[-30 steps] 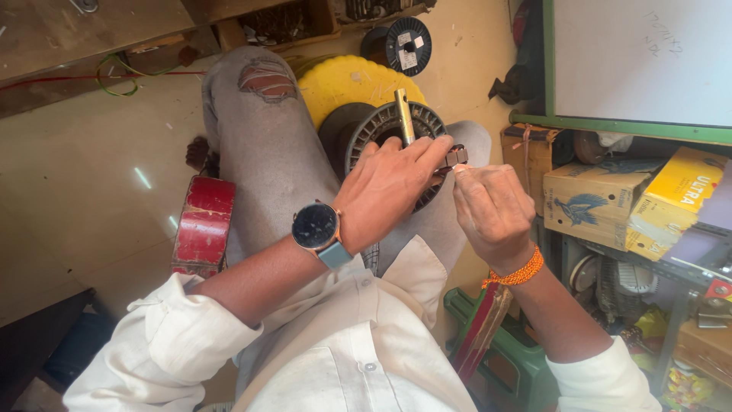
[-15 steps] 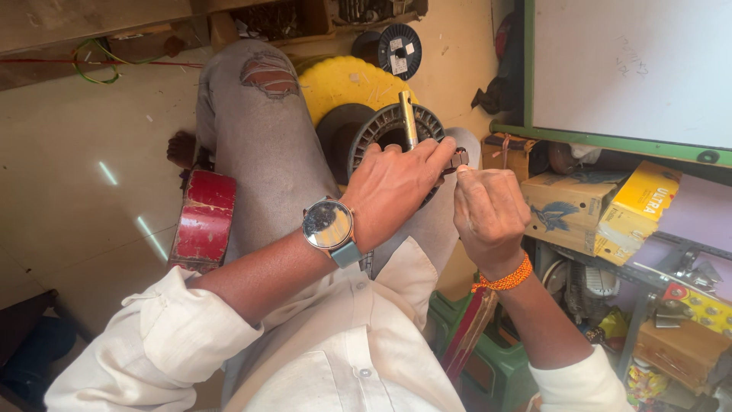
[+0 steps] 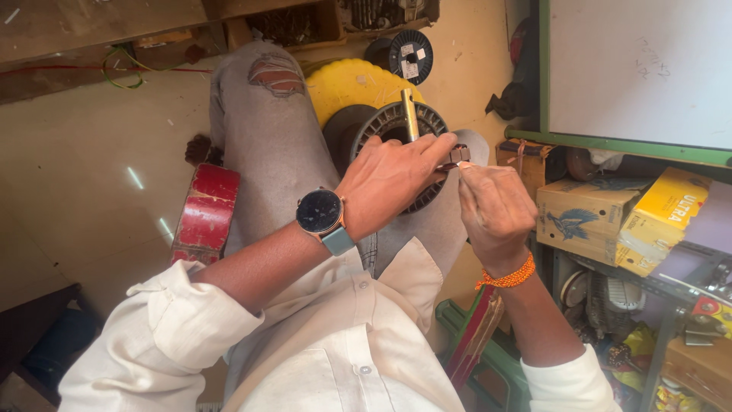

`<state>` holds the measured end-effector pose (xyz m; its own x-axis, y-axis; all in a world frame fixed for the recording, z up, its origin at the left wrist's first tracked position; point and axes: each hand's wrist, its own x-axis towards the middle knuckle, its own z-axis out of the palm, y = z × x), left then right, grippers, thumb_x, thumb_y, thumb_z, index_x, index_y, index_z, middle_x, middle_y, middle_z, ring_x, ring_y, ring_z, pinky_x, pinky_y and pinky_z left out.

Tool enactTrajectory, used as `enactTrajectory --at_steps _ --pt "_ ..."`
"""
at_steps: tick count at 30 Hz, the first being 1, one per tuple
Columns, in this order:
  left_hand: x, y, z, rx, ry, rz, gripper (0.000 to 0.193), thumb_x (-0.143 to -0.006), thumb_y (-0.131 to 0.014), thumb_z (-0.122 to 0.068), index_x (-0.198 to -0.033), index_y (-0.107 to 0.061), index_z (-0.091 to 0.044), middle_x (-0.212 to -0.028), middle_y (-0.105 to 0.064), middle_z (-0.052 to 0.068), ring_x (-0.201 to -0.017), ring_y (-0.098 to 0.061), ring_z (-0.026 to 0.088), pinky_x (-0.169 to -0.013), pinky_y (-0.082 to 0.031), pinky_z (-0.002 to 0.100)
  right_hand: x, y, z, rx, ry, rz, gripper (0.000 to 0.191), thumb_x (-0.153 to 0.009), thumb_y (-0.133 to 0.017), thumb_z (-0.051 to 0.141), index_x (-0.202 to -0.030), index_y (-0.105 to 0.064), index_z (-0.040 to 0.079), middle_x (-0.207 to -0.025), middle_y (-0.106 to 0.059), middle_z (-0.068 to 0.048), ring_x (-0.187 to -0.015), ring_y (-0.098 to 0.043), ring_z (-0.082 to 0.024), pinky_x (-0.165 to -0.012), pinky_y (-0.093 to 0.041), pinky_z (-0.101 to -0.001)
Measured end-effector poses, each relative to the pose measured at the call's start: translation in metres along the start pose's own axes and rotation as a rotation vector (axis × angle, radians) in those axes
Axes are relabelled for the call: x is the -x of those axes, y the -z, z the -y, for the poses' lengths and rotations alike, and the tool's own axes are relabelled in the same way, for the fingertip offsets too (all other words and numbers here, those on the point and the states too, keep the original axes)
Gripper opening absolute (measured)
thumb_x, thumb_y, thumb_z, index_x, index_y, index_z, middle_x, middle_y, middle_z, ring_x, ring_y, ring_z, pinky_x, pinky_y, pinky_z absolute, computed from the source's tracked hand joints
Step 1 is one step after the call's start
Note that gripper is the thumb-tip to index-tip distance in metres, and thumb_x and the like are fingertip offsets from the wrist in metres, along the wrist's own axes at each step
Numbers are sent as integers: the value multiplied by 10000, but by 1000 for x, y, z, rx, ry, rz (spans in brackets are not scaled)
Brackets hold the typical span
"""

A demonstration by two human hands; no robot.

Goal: The person sits with a fan motor armature on their lap and fits small white insulating strips between the copper commutator segments by hand. They use a green-handled screwdriver to press and pry the strips into place and scissors to trim the strips, working around the armature.

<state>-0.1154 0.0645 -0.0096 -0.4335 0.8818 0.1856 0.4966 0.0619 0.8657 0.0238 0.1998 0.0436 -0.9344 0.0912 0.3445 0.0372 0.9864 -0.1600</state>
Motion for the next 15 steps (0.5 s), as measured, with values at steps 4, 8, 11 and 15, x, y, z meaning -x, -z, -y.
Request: enactTrajectory --at_steps 4,8,11,15 --pt "-2 2 -2 -14 -17 -28 308 -939 -661 -186 -1188 -511 -86 -884 -657 86 -753 -693 296 -594 -516 403 -4 -1 4 21 -6 -9 276 -846 -804 -185 -1057 -704 -38 -895 -650 -132 -836 -681 -278 -732 -559 -375" --pt "-2 6 -7 -29 2 -42 296 -947 -651 -183 -1189 -513 -84 -878 -653 86 -739 -686 298 -588 -502 412 -7 -2 9 41 8 -26 283 -829 -806 -183 -1058 -708 -49 -895 -653 -137 -834 -672 -292 -727 -554 -385" --pt "-2 7 -10 -47 14 -29 272 -947 -631 -158 -1183 -516 -87 -878 -655 76 -734 -687 300 -583 -491 422 -6 -4 9 48 36 -62 277 -831 -803 -182 -1055 -708 -49 -911 -667 -142 -853 -684 -293 -733 -559 -380" --pt "-3 7 -9 -69 9 -24 280 -931 -610 -110 -1194 -517 -82 -885 -660 67 -734 -691 303 -589 -491 432 -6 -11 6 42 51 -106 275 -838 -790 -189 -1056 -713 -39 -931 -677 -135 -881 -700 -290 -770 -584 -372"
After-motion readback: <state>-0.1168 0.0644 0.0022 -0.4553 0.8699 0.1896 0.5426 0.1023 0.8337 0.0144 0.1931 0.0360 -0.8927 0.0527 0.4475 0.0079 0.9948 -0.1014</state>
